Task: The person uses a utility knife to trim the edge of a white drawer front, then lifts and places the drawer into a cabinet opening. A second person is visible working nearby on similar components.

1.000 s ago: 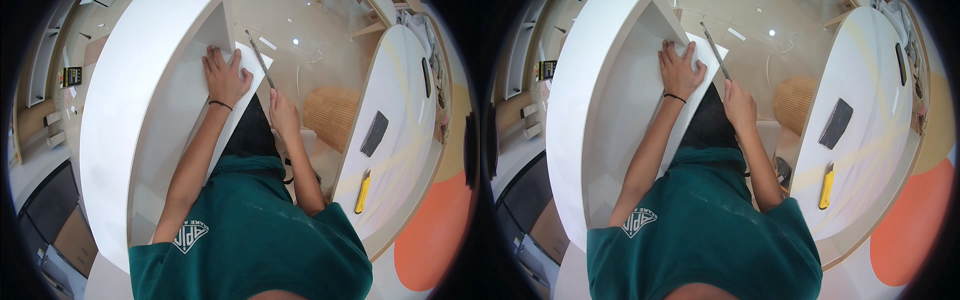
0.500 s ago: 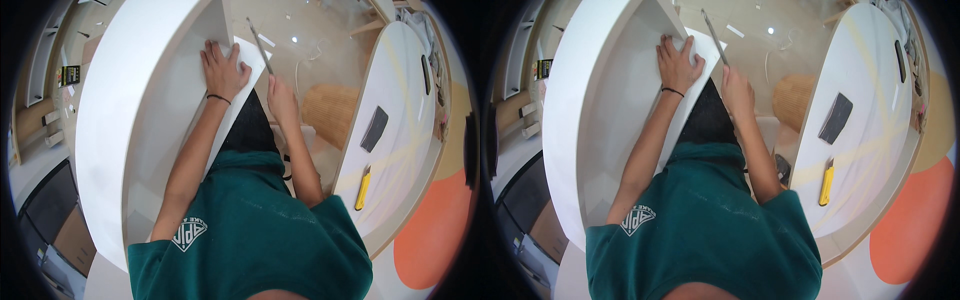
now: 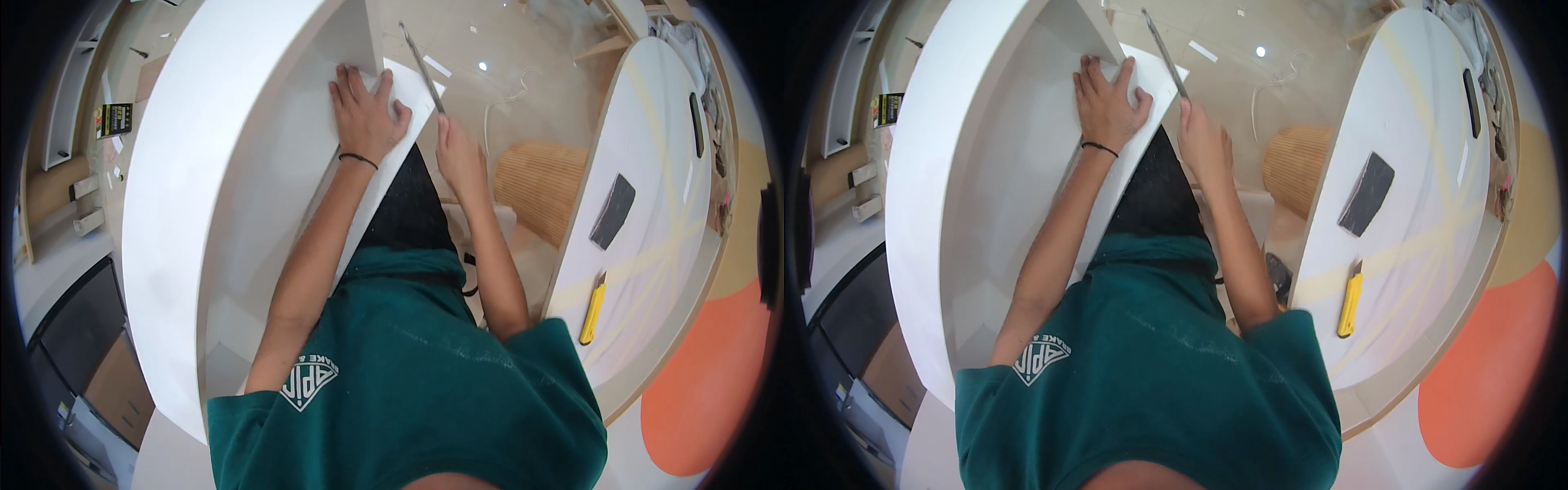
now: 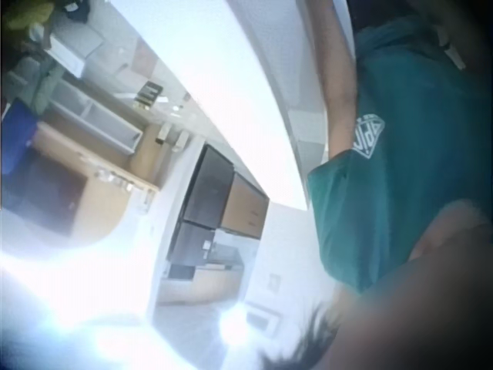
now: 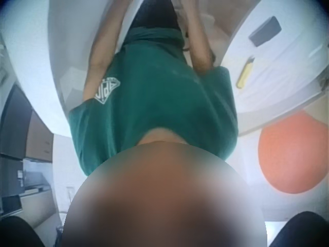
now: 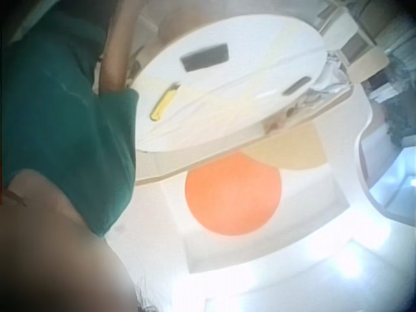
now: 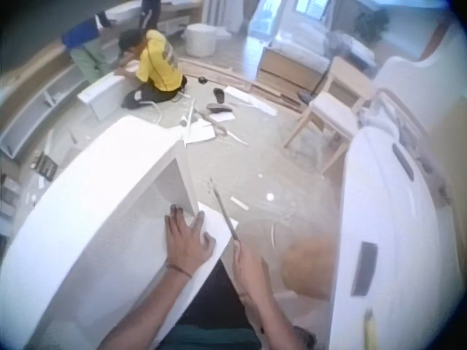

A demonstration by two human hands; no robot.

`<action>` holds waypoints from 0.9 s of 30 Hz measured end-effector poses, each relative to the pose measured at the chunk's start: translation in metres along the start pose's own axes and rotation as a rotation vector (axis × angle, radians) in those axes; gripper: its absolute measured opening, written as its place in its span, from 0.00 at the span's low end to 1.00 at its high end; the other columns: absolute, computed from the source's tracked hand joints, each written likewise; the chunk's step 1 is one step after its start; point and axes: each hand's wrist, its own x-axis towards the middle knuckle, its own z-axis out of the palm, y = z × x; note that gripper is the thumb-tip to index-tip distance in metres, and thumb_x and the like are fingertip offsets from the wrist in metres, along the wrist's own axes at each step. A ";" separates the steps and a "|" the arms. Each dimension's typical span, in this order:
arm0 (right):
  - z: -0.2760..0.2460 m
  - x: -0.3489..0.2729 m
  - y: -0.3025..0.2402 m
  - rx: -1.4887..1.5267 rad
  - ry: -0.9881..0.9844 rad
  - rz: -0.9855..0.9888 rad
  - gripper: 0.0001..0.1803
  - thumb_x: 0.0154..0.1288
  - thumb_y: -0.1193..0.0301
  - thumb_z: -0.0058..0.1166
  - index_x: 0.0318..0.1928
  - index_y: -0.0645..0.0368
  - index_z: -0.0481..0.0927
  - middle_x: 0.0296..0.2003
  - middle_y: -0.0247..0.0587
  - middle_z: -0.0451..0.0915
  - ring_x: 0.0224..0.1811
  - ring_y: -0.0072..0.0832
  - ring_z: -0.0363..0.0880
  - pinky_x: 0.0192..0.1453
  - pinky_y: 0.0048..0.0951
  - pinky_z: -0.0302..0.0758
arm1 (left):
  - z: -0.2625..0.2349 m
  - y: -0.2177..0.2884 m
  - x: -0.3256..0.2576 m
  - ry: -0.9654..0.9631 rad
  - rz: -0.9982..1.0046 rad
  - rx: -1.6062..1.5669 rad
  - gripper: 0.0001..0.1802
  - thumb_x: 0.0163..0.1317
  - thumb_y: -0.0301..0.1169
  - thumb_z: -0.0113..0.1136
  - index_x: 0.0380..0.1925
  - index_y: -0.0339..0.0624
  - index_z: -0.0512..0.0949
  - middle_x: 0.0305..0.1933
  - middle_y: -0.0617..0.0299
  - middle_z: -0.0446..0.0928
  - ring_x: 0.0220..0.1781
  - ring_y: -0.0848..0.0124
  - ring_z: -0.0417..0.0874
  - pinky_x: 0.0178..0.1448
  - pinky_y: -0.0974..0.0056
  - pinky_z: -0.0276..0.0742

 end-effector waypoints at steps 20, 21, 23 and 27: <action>-0.002 -0.016 0.002 -0.014 -0.112 0.132 0.25 0.82 0.54 0.37 0.43 0.62 0.78 0.32 0.68 0.82 0.40 0.68 0.81 0.45 0.63 0.75 | 0.000 0.001 0.003 -0.034 0.007 0.018 0.28 0.54 0.41 0.59 0.57 0.47 0.80 0.61 0.31 0.65 0.73 0.29 0.61 0.74 0.30 0.60; -0.001 -0.015 0.002 0.013 -0.056 0.071 0.24 0.82 0.54 0.37 0.43 0.62 0.79 0.32 0.68 0.82 0.40 0.68 0.81 0.45 0.64 0.75 | 0.000 0.001 0.003 -0.002 0.020 0.007 0.28 0.54 0.41 0.59 0.57 0.47 0.80 0.61 0.31 0.65 0.73 0.29 0.61 0.74 0.30 0.60; 0.001 -0.012 0.001 -0.009 -0.078 0.114 0.25 0.82 0.54 0.37 0.43 0.62 0.79 0.33 0.68 0.82 0.40 0.68 0.81 0.46 0.64 0.75 | -0.002 0.002 0.002 0.001 0.010 -0.012 0.28 0.54 0.41 0.59 0.56 0.47 0.81 0.61 0.31 0.65 0.72 0.29 0.62 0.74 0.30 0.60; 0.001 -0.006 -0.001 -0.029 -0.176 0.171 0.25 0.82 0.54 0.36 0.43 0.61 0.79 0.33 0.68 0.82 0.41 0.68 0.81 0.46 0.63 0.75 | -0.004 0.002 -0.002 0.018 0.026 0.011 0.28 0.54 0.41 0.59 0.56 0.47 0.81 0.61 0.32 0.66 0.72 0.29 0.62 0.73 0.30 0.61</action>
